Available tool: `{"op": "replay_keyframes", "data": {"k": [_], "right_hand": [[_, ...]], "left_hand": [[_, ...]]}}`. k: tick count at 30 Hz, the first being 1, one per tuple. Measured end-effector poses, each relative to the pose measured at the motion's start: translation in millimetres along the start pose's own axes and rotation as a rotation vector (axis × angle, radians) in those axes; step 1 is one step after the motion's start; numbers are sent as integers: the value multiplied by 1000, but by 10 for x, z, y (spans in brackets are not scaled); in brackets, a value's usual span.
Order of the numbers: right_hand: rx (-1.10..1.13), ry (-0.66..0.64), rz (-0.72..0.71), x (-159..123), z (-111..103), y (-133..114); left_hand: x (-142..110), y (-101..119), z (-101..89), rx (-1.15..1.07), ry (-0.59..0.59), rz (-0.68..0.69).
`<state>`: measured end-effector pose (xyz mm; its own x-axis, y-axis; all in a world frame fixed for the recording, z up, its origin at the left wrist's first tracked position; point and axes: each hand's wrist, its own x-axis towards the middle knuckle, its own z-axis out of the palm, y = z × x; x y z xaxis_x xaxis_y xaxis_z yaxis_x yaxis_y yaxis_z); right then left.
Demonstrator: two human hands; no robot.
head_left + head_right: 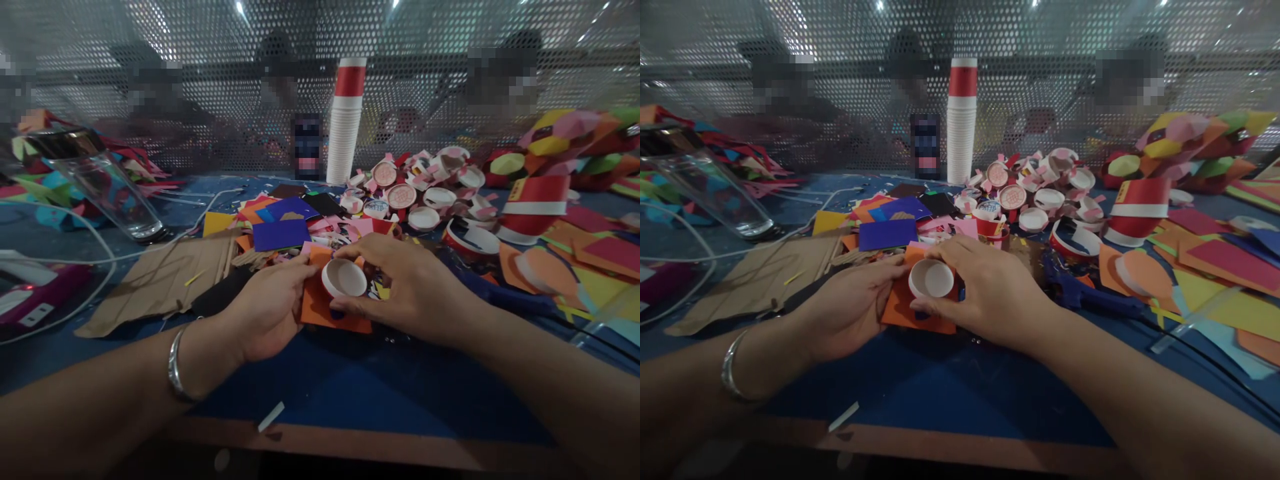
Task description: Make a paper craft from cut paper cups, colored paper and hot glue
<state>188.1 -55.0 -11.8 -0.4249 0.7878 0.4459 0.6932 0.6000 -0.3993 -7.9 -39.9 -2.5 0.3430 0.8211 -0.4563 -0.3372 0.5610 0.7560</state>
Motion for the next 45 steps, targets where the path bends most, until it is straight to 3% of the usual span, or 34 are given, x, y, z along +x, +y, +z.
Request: {"op": "replay_keyframes", "data": {"k": [6,17,25,37,45], "right_hand": [[-7,-19,-13,-10,60,20],[40,21,-34,-10,64,22],[82,36,43,26,4,3],[65,72,-12,23,24,15],[59,133,-55,1,53,8]], "left_hand": [[-10,-25,10,-13,-122,-50],[-62,11,15,37,-118,64],[-58,101,46,21,7,49],[-65,98,4,69,-124,100],[-99,83,4,85,-135,127]]}}
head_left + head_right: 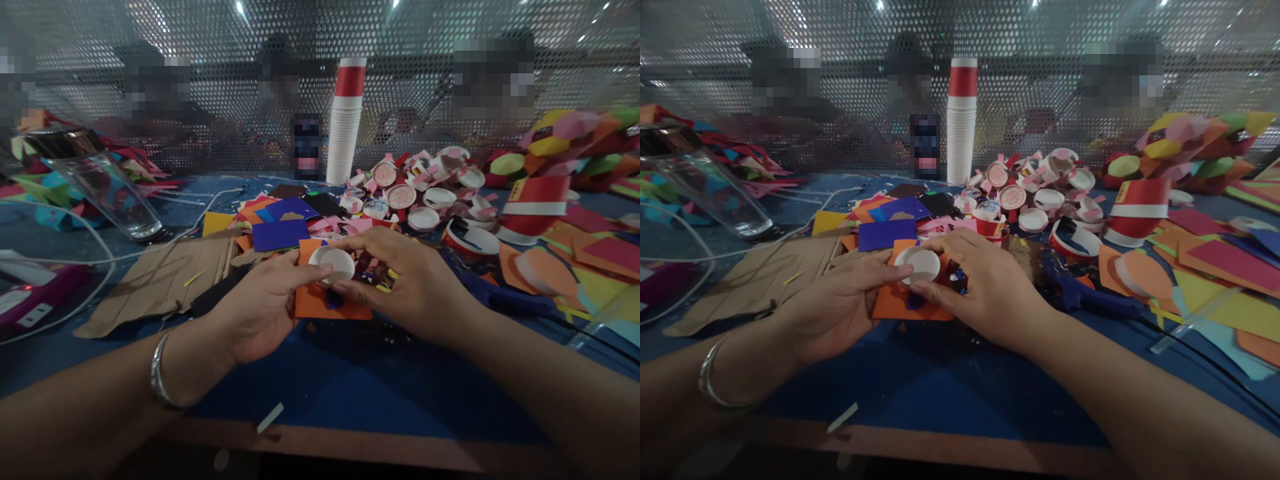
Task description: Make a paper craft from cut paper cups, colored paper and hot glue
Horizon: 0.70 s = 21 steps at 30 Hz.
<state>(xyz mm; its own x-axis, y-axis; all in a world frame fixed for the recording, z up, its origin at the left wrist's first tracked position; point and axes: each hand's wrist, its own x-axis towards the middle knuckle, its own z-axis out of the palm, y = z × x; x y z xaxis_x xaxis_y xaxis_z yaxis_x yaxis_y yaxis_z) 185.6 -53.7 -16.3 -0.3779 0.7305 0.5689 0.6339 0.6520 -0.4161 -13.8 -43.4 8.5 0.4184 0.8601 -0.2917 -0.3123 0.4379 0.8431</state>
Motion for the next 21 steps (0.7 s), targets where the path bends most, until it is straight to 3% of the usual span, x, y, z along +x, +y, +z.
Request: {"op": "replay_keyframes", "data": {"k": [12,21], "right_hand": [[-17,-9,13,-13,0,11],[40,27,72,1,-59,37]], "left_hand": [[32,-9,-21,11,31,48],[95,-56,-112,159,-51,165]]}}
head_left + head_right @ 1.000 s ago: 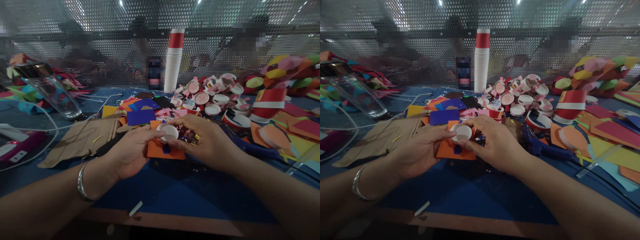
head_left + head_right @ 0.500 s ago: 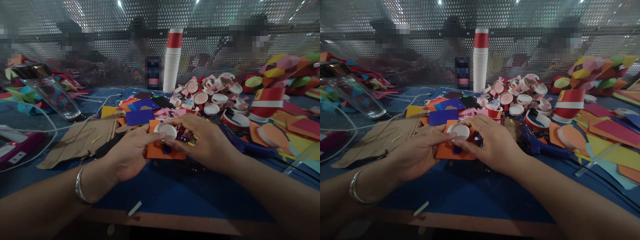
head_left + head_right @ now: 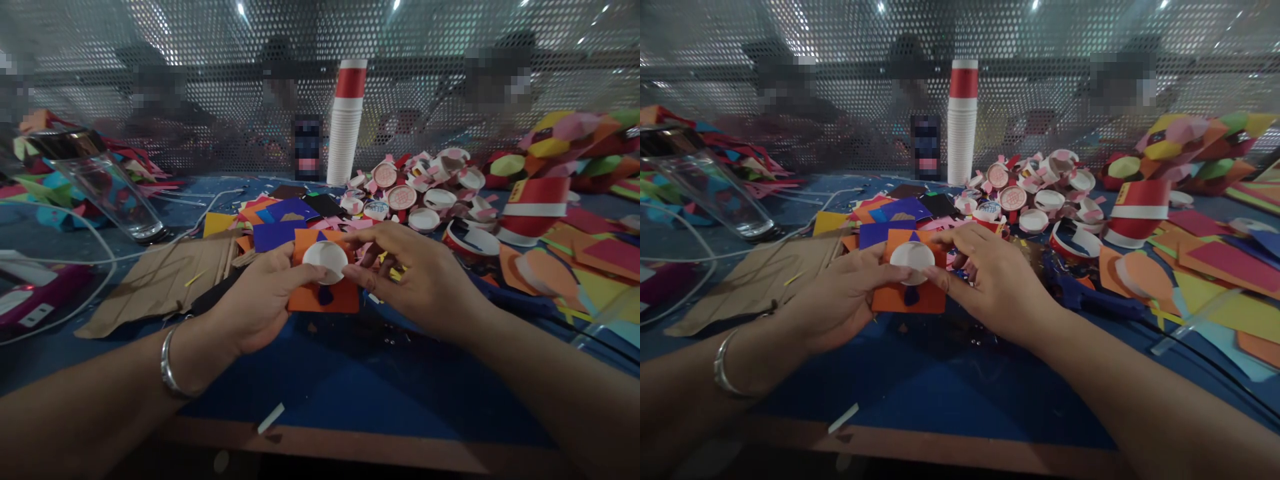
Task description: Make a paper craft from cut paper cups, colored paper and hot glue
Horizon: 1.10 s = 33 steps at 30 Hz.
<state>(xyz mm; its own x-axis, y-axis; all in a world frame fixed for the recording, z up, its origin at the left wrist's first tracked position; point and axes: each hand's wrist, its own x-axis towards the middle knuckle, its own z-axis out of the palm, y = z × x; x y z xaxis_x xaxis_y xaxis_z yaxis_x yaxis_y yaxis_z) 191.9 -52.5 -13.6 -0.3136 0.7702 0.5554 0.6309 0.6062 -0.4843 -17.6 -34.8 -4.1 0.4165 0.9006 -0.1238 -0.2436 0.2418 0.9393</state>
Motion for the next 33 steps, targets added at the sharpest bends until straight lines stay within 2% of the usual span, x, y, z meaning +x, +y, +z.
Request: {"op": "replay_keyframes", "data": {"k": [5,11,16,20,24,28,33], "right_hand": [[4,34,20,15,-21,9],[17,87,-16,23,-31,-16],[105,96,0,27,-37,-38],[163,79,19,31,-40,-53],[193,58,45,32,-45,-62],[218,23,92,31,-58,-76],[238,29,115,37,-80,-92]], "left_hand": [[12,-30,-94,419,-14,249],[-9,11,-117,792,-31,436],[-70,34,-77,979,-81,474],[-66,22,-86,1010,-112,459],[-28,14,-99,928,-131,447],[-25,26,-98,792,-106,332],[-38,28,-109,627,-200,153]]}}
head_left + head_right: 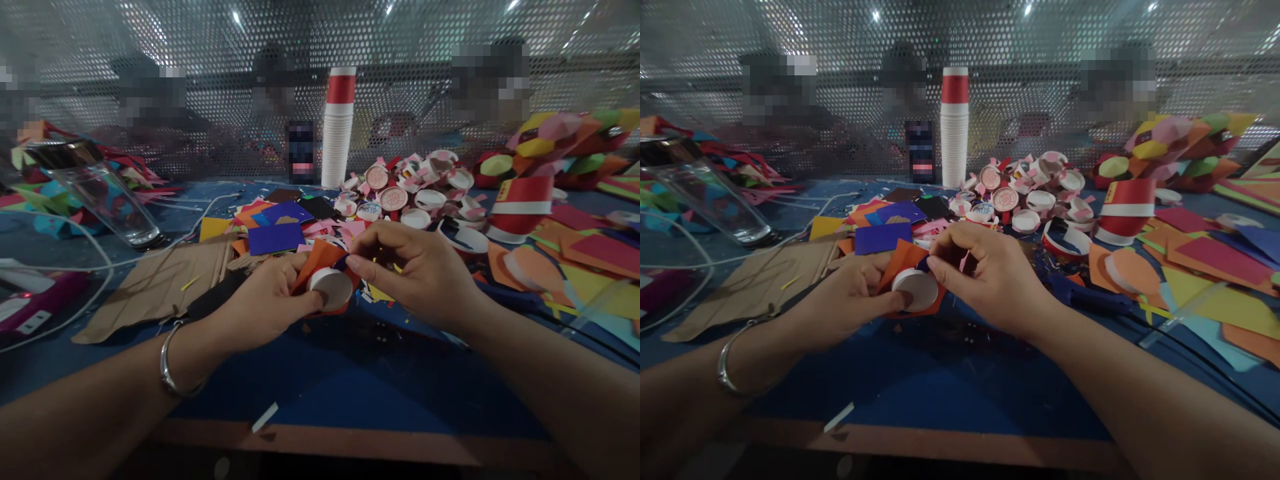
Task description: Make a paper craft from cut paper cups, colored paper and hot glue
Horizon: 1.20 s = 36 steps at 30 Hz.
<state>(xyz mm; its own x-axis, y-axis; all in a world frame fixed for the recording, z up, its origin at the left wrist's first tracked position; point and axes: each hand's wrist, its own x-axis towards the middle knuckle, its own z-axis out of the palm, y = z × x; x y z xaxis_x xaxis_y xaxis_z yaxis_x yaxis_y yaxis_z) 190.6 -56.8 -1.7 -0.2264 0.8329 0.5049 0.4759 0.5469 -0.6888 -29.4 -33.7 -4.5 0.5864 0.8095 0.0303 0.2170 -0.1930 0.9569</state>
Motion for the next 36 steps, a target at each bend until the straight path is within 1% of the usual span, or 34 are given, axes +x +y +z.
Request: {"op": "replay_keyframes", "data": {"k": [5,10,13,16,19,21,24,27,30,33,36], "right_hand": [[28,20,11,15,-5,8],[-4,85,26,28,-13,32],[-21,73,28,28,-20,51],[-34,22,27,20,-18,73],[-82,-3,-52,3,-1,80],[-152,-7,-128,-17,22,68],[-264,-36,-193,-52,70,41],[-331,-76,-229,-75,119,31],[-356,-95,-230,-76,150,43],[-308,-63,-220,-64,154,56],[-224,6,-149,-44,136,67]], "left_hand": [[17,-12,3,-206,-24,-108],[44,-19,-5,-363,-42,-157],[51,-17,-13,-392,16,-182],[52,-7,-11,-416,118,-189],[56,-5,3,-484,176,-197],[61,-15,19,-529,184,-187],[67,-32,52,-579,204,-169],[64,-25,94,-601,203,-162],[51,6,130,-592,194,-148],[36,27,147,-568,190,-146],[27,17,152,-522,144,-133]]}}
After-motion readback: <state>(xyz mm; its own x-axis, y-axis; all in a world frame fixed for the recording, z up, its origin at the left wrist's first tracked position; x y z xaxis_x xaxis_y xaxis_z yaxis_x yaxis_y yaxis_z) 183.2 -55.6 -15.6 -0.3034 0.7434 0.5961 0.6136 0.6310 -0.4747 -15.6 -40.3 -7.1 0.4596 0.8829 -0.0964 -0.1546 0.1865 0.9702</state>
